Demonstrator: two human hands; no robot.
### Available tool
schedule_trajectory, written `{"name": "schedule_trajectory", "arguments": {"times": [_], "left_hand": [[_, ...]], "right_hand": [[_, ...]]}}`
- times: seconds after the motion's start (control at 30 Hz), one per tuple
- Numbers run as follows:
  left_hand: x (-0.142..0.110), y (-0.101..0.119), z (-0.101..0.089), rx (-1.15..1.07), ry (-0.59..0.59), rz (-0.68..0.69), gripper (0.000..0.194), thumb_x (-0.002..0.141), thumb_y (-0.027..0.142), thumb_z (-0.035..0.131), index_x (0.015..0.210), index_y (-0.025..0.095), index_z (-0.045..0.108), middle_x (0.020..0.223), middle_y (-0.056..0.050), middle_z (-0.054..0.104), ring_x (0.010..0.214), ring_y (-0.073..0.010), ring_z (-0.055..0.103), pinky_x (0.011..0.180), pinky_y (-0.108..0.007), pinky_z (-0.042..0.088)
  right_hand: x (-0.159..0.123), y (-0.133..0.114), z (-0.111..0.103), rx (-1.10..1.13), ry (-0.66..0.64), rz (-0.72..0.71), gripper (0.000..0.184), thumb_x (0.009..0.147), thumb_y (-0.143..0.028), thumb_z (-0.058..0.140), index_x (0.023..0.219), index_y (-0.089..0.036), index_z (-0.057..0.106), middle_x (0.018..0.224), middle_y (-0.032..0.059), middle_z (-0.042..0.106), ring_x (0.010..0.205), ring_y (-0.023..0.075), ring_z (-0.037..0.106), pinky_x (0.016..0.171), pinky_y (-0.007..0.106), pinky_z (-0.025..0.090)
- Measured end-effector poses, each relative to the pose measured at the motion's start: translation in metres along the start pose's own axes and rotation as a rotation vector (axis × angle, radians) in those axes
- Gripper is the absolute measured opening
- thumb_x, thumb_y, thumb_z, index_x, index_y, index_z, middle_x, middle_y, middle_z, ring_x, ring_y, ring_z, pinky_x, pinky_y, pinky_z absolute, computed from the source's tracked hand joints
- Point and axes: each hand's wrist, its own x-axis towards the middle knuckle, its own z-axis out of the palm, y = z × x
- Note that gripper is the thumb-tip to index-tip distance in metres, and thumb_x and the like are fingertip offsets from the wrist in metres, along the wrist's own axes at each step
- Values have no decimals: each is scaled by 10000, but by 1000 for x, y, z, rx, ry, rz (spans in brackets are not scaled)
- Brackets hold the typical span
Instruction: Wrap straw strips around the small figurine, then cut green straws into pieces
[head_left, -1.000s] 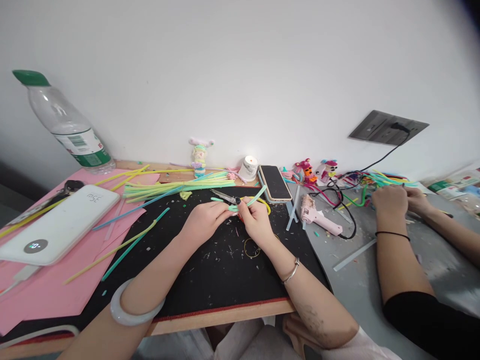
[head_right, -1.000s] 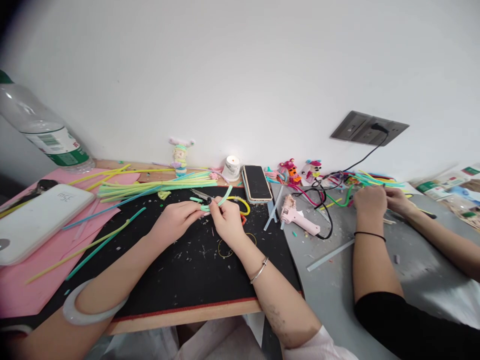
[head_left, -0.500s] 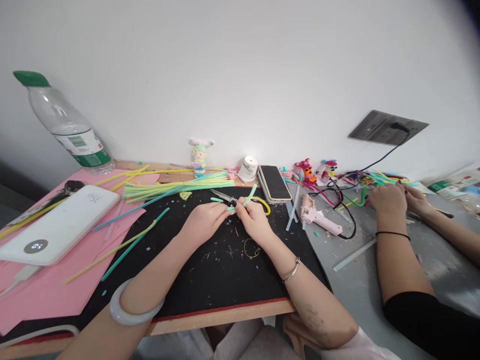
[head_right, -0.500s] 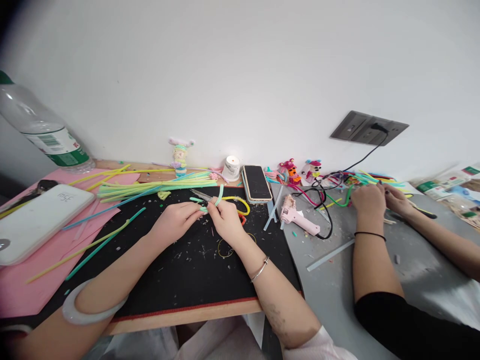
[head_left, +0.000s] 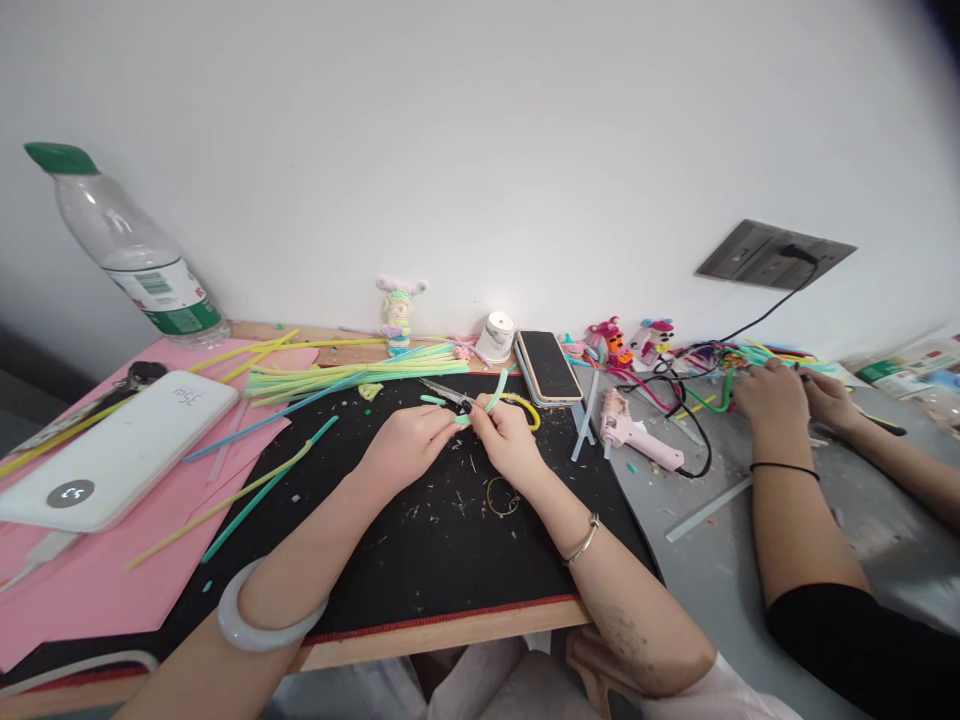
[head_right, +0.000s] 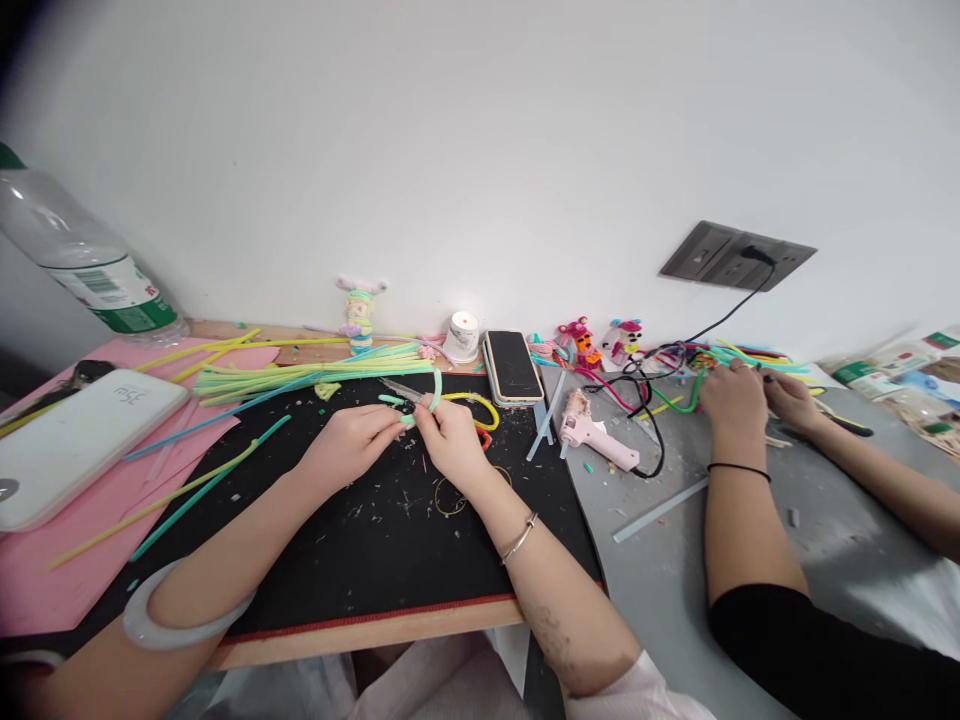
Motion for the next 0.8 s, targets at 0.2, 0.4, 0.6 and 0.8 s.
{"name": "schedule_trajectory", "arguments": {"times": [0.2,0.4,0.6,0.8], "left_hand": [[1,2,-1,-55,35,-63,259,898,272,460,684,167,564,660,-9,601,622,-133,555,592,-240,383],[-1,1,-2,-60,5,-60,265,907,300,442,731,167,590,707,-24,634,667,-147,585,621,-249,406],[-1,1,-1,-47,-36,-53,300,929,270,381,713,165,560,685,-31,607,647,-146,567,606,-249,406],[-2,0,-1,-43,-47,-41,294,932,253,370,711,163,543,686,-32,591,644,-147,554,604,-254,403]], "right_hand": [[0,0,1,-15,58,-22,308,906,-287,392,615,-195,356,562,-42,357,534,103,350,554,232,287],[0,1,0,-64,22,-43,285,907,-283,385,637,-192,396,567,-37,375,537,107,368,563,232,300],[0,3,1,-99,19,-47,274,898,-280,390,641,-190,421,557,-37,384,527,111,378,568,232,308],[0,3,3,-106,37,-55,272,894,-268,384,633,-193,406,568,-31,390,536,115,379,561,234,301]]}}
